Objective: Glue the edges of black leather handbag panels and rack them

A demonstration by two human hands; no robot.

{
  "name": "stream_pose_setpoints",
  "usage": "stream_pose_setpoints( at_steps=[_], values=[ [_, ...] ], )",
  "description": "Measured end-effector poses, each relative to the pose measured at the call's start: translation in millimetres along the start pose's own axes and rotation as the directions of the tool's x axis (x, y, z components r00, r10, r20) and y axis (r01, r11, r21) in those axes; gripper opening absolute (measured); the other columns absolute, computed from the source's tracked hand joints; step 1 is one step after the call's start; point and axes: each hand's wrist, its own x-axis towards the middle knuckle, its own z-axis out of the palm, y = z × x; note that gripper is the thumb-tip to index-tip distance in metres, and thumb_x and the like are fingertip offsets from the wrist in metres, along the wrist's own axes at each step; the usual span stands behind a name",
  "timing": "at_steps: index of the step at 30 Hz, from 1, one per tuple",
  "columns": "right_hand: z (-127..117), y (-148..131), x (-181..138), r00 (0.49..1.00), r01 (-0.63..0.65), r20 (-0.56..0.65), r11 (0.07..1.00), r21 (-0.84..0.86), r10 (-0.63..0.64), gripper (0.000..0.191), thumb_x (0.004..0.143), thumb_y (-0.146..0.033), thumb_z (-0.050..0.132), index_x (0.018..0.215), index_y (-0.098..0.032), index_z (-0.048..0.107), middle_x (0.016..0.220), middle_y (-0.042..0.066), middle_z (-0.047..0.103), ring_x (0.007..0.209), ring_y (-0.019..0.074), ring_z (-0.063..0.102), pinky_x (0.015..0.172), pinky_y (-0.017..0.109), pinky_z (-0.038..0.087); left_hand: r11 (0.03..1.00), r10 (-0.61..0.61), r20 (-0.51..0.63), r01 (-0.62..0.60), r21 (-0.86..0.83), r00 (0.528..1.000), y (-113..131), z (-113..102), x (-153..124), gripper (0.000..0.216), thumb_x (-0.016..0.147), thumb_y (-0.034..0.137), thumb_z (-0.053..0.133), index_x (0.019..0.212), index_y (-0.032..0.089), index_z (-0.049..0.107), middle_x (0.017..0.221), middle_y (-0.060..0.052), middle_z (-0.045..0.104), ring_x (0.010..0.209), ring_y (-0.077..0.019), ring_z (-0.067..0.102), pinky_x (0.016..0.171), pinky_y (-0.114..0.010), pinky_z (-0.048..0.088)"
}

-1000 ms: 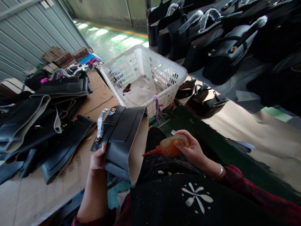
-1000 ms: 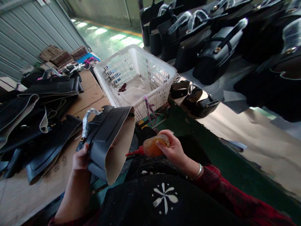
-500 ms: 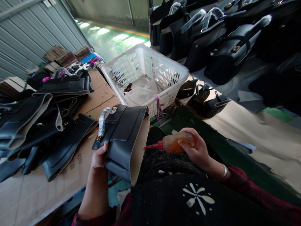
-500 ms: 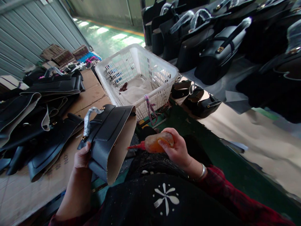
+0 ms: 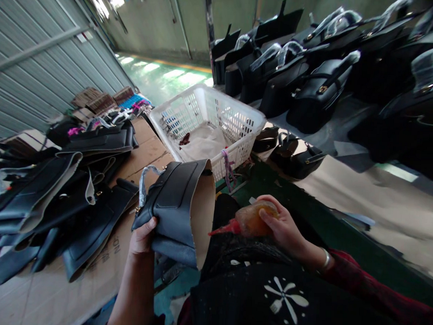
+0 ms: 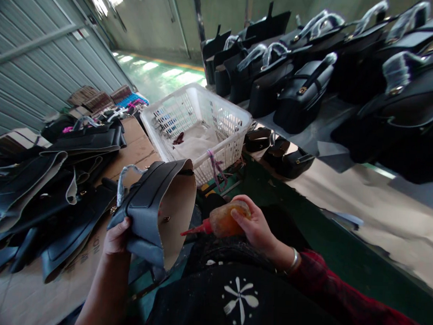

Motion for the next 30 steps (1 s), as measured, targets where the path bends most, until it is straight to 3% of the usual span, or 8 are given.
stream_pose_setpoints(
  at_steps=[3,6,9,14,19,24,30],
  values=[
    [1,-4,17,0.992,-0.051,-0.108,0.981,0.189,0.072,0.052,0.062,-0.055,0.088,0.096,-0.025,0.062,0.079,0.0,0.063,0.067,0.0157,0.058,0.06,0.026,0.051,0.985,0.174,-0.032,-0.174,0.0,0.984,10,14,16,0.06,0.035,0.038,0.096,0.089,0.021,0.078,0.089,-0.006,0.078,0.096,-0.0358,0.072,0.097,-0.051,0.055],
    [0,-4,35,0.985,-0.015,-0.164,0.975,0.221,0.052,0.057,0.056,-0.055,0.091,0.093,-0.024,0.062,0.078,-0.001,0.063,0.067,0.0157,0.057,0.061,0.027,0.05,0.962,0.274,-0.005,-0.274,-0.008,0.962,11,29,29,0.061,0.036,0.034,0.095,0.093,0.023,0.078,0.096,-0.004,0.078,0.104,-0.031,0.069,0.103,-0.045,0.05],
    [-2,0,50,0.984,0.048,-0.174,0.988,0.145,-0.023,0.054,0.057,-0.056,0.09,0.091,-0.023,0.063,0.077,-0.001,0.062,0.068,0.0151,0.055,0.062,0.027,0.048,0.968,0.25,0.049,-0.25,-0.007,0.967,1,34,31,0.062,0.038,0.031,0.095,0.096,0.023,0.077,0.094,-0.004,0.077,0.102,-0.0286,0.068,0.1,-0.044,0.052],
    [1,7,77,0.978,0.147,-0.154,0.989,0.022,-0.142,0.051,0.059,-0.059,0.086,0.086,-0.023,0.062,0.075,-0.002,0.059,0.068,0.0148,0.053,0.063,0.027,0.046,0.991,0.123,0.067,-0.126,0.041,0.99,-15,24,22,0.059,0.037,0.026,0.096,0.092,0.021,0.076,0.087,-0.003,0.077,0.092,-0.0279,0.07,0.095,-0.046,0.054],
    [7,12,97,0.979,0.176,-0.095,0.983,-0.049,-0.18,0.05,0.061,-0.061,0.081,0.086,-0.024,0.059,0.074,-0.003,0.057,0.067,0.0153,0.053,0.062,0.028,0.045,0.986,0.156,0.109,-0.161,0.036,0.982,-16,21,20,0.06,0.043,0.027,0.094,0.099,0.02,0.076,0.091,-0.006,0.077,0.102,-0.0324,0.069,0.098,-0.048,0.053],
    [8,14,99,0.976,0.207,-0.042,0.973,-0.099,-0.212,0.049,0.063,-0.061,0.078,0.089,-0.025,0.058,0.075,-0.002,0.057,0.066,0.0159,0.053,0.063,0.029,0.047,0.982,0.173,0.083,-0.178,0.058,0.981,-18,19,22,0.069,0.043,0.029,0.094,0.108,0.02,0.074,0.101,-0.008,0.077,0.108,-0.0333,0.067,0.096,-0.043,0.053],
    [1,15,92,0.979,0.2,-0.013,0.968,-0.15,-0.205,0.046,0.065,-0.058,0.079,0.089,-0.024,0.059,0.076,-0.001,0.059,0.069,0.0173,0.055,0.064,0.03,0.05,0.984,0.153,0.067,-0.158,0.078,0.986,-17,21,23,0.07,0.039,0.03,0.094,0.106,0.019,0.074,0.101,-0.009,0.078,0.105,-0.0326,0.068,0.09,-0.039,0.056]
  ],
)
